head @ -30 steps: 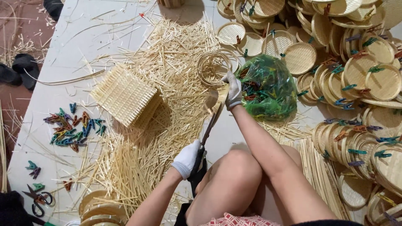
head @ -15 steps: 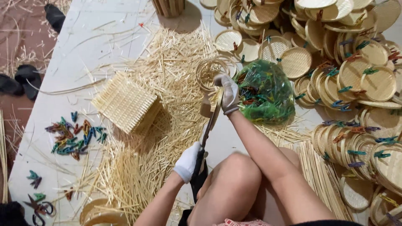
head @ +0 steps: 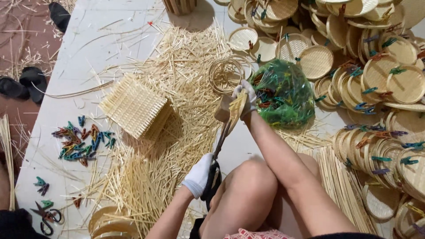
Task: Manufacturing small circular bamboo trays or lids by weaving, assembling, and trimming the material.
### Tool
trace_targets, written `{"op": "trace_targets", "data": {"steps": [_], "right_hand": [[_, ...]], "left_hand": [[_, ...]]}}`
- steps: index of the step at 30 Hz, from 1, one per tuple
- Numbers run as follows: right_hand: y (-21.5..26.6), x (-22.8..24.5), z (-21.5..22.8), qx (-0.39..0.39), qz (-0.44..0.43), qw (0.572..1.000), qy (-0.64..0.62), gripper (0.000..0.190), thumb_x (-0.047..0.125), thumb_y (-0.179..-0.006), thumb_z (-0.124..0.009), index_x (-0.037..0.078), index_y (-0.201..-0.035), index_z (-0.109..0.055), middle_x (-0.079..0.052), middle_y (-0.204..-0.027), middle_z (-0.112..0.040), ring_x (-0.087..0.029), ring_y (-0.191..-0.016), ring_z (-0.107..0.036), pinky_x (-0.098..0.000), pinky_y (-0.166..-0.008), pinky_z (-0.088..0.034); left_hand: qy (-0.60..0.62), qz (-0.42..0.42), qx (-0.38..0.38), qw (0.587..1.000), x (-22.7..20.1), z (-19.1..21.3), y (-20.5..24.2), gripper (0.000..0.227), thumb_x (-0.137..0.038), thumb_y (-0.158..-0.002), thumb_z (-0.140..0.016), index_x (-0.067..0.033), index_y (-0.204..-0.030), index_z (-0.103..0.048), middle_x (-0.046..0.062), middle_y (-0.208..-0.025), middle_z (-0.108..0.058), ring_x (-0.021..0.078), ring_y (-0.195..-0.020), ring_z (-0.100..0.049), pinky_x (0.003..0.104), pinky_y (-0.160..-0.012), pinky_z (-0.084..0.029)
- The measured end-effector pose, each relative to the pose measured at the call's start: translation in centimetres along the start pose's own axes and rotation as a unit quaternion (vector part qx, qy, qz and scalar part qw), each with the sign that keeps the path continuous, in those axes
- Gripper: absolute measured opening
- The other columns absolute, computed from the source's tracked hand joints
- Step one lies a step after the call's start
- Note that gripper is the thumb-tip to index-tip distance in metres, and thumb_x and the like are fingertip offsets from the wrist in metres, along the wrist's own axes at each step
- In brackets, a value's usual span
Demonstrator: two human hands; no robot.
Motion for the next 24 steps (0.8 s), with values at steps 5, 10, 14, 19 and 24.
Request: {"op": "trace_targets", "data": {"steps": [5,10,14,19,24], "right_hand": [[3.3,0.5,-2.7,0.018,0.028,0.999,0.022,0.048,0.043,-0.102,-0.054,0.012,-0.065,-0.054,-0.007,-0.054,-0.052,-0.024,-0.050,-0.052,-0.0362,-0.050,-0.044],[6.1,1.5,-5.6,-0.020,0.056,0.997,0.042,0.048,0.043,-0.100,-0.058,0.012,-0.063,-0.053,-0.005,-0.054,-0.051,-0.020,-0.047,-0.048,-0.0349,-0.045,-0.042],[7.0,3.5,-6.2,-0.016,0.162,0.982,0.099,0.044,0.038,-0.101,-0.061,0.009,-0.068,-0.056,-0.004,-0.060,-0.052,-0.017,-0.057,-0.050,-0.0313,-0.057,-0.041],[8.7,4.4,-8.7,-0.019,0.203,0.943,0.263,0.043,0.034,-0.101,-0.053,0.009,-0.066,-0.054,0.000,-0.062,-0.049,-0.012,-0.061,-0.046,-0.0283,-0.059,-0.034],[11.2,4.8,-11.4,0.046,0.286,0.887,0.360,0.042,0.033,-0.103,-0.048,0.009,-0.069,-0.049,0.001,-0.068,-0.047,-0.011,-0.066,-0.044,-0.0282,-0.064,-0.034]], "left_hand": [[-0.010,-0.001,-0.025,1.000,0.4,-0.9,-1.1,0.040,-0.022,-0.092,-0.058,-0.0066,-0.128,-0.048,0.029,-0.109,-0.062,0.0498,-0.099,-0.061,0.052,-0.083,-0.049],[-0.058,-0.029,-0.040,0.997,0.2,-1.3,-2.8,0.030,-0.014,-0.090,-0.058,-0.0030,-0.116,-0.049,0.029,-0.106,-0.062,0.0494,-0.096,-0.062,0.052,-0.080,-0.051],[-0.035,0.041,0.007,0.999,0.0,-1.6,-1.9,0.026,-0.017,-0.088,-0.063,-0.0033,-0.105,-0.048,0.027,-0.094,-0.064,0.0489,-0.091,-0.063,0.052,-0.078,-0.050],[0.009,0.021,0.006,1.000,-0.6,-1.2,-1.3,0.022,-0.017,-0.090,-0.063,-0.0027,-0.099,-0.048,0.025,-0.086,-0.065,0.0492,-0.086,-0.062,0.052,-0.073,-0.050],[0.023,0.002,-0.017,1.000,-0.1,-1.8,-2.4,0.021,-0.018,-0.091,-0.061,-0.0042,-0.102,-0.050,0.025,-0.085,-0.064,0.0484,-0.083,-0.062,0.052,-0.072,-0.050]]}}
Point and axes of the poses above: each hand's wrist, its own y-axis away from the middle knuckle, its own z-axis out of the back of the hand, x = y × z, the point moved 4 cm from there along -y, towards the middle knuckle
